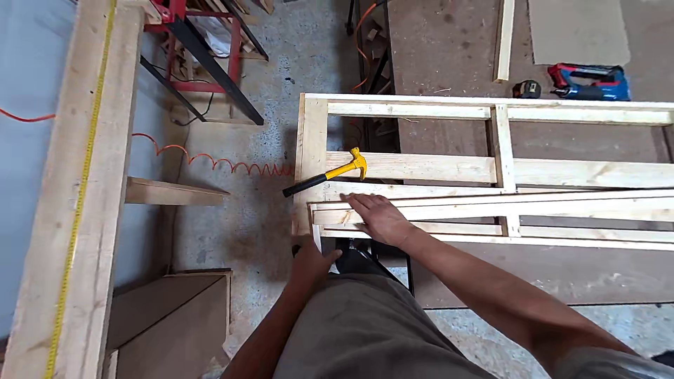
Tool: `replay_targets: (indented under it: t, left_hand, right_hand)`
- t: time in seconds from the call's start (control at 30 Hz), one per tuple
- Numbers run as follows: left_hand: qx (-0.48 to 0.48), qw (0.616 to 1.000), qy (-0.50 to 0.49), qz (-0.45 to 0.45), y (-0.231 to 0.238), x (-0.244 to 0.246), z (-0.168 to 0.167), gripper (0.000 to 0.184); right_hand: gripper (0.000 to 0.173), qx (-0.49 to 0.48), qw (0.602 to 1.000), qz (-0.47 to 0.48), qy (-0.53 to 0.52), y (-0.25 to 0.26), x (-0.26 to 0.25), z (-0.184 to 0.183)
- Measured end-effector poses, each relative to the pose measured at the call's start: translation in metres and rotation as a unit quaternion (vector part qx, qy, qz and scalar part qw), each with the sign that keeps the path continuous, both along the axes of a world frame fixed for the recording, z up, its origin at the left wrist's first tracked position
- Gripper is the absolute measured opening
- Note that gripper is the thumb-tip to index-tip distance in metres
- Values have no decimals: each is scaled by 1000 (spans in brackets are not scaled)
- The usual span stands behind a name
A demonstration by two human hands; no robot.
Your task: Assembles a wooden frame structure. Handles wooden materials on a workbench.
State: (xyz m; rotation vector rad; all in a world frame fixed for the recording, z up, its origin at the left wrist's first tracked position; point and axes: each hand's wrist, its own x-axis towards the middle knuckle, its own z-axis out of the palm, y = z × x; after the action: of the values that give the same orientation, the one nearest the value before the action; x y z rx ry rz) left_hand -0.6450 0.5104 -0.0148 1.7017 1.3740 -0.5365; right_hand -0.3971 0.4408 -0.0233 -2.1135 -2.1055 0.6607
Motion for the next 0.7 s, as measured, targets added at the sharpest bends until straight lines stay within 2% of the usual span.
replay_targets:
  t: [0.1, 0.13, 0.27, 0.33, 0.47, 0.5, 0.57, 0.63, 0.7]
  left_hand:
    - [-18, 1000, -11, 18, -4, 1, -14, 56]
    - [-29, 999, -17, 20, 0, 1, -12, 50]
    - [-64, 997, -15, -26, 20, -2, -3, 47]
    - [-65, 997, -20, -39, 24, -3, 1, 40]
    - [-75, 996, -36, -45, 28, -4, 3, 37]
    - [-82, 995, -41, -50, 31, -4, 0, 39]
    - [-93, 993, -41, -65, 38, -1, 6, 41]
    - [-100, 992, -31, -74, 44, 2, 11, 41]
    - [-108, 991, -18, -82, 47, 4, 15, 40]
  right_hand:
    - [84, 6, 1000, 14, -2, 16, -18, -5]
    - [85, 15, 1000, 23, 1, 18, -18, -8]
    - [81, 55, 996, 74, -6, 7, -13, -9]
    - [79, 72, 994, 86, -11, -1, -19, -6]
    - [72, 58, 995, 75, -31, -12, -28, 4]
    - [68, 40, 996, 68, -29, -13, -30, 11]
    - [64, -58, 996, 60, 2, -12, -31, 32]
    - [58, -181, 980, 58, 54, -4, -24, 50]
    - [47, -241, 964, 59, 100, 6, -10, 55]
